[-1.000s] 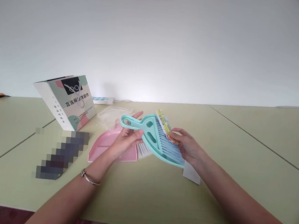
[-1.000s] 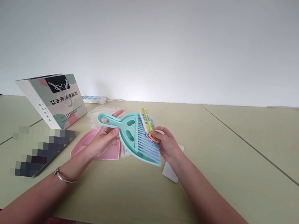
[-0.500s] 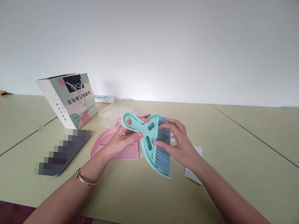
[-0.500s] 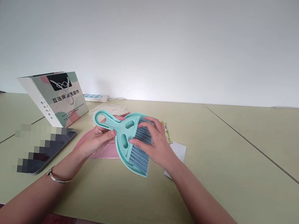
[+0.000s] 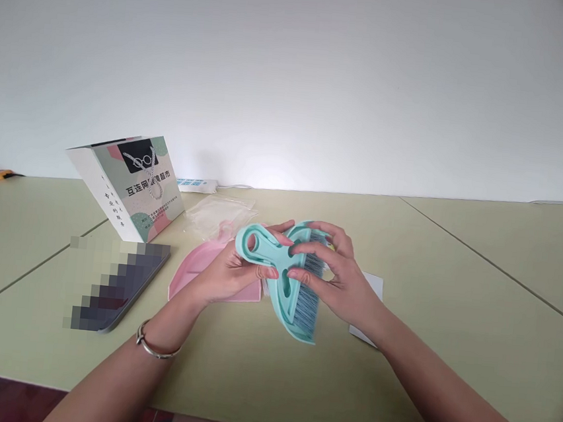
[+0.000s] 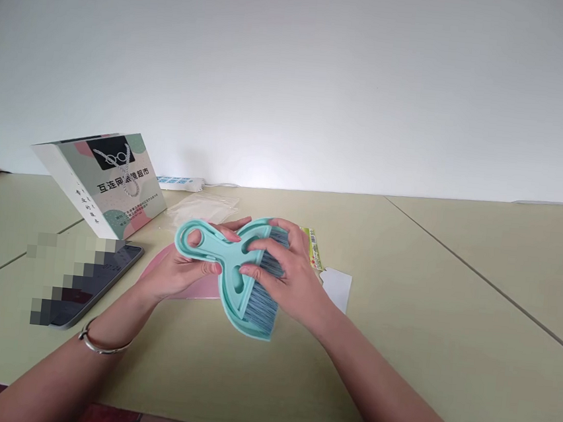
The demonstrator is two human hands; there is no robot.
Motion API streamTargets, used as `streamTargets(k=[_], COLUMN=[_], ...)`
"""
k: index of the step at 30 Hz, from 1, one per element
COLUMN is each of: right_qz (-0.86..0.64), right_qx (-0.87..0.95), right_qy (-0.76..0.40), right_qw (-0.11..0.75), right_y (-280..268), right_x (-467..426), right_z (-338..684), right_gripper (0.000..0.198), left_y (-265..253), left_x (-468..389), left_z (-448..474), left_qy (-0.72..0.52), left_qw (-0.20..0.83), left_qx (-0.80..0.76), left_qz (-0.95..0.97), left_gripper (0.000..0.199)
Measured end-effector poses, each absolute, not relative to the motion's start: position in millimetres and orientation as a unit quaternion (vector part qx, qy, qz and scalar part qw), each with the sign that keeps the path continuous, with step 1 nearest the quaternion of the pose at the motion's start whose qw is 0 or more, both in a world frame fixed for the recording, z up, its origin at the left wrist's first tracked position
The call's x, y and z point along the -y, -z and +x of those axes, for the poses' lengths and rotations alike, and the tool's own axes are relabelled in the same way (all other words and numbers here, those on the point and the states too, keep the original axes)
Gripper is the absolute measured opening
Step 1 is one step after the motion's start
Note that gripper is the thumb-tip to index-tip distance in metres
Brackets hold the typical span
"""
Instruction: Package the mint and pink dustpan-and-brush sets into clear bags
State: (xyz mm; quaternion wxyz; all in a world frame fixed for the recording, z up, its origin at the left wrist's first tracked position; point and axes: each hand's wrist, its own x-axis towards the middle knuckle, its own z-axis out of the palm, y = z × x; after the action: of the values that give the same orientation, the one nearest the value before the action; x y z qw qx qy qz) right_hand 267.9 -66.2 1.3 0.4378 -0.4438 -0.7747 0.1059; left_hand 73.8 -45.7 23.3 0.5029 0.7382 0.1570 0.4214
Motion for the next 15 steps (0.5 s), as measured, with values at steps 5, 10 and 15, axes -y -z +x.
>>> streamTargets(k=[5, 10, 15], right_qz=[-0.47, -0.548, -0.613], right_qx=[0.682, 0.519, 0.53], right_qy=[0.028, -0.061, -0.294], right_qw=[0.56, 0.653, 0.507], right_y=[-13.2, -18.2, 3.2], right_x=[68.2, 55.5, 35.6], right_z=[275.1, 300.1, 307.1], right_gripper=[0.021, 0.031, 0.036], left_y=[-26.0, -36.1, -39.0], left_x=[40.5, 22.4, 6.5], left_z=[68.5, 46.9, 16.4], left_qy=[-0.511, -0.684, -0.616], left_qw=[0.392, 0.372, 0.44], left_qx=[-0.216, -0.27, -0.463], left_qz=[0.734, 0.566, 0.46], left_gripper=[0.025, 0.031, 0.038])
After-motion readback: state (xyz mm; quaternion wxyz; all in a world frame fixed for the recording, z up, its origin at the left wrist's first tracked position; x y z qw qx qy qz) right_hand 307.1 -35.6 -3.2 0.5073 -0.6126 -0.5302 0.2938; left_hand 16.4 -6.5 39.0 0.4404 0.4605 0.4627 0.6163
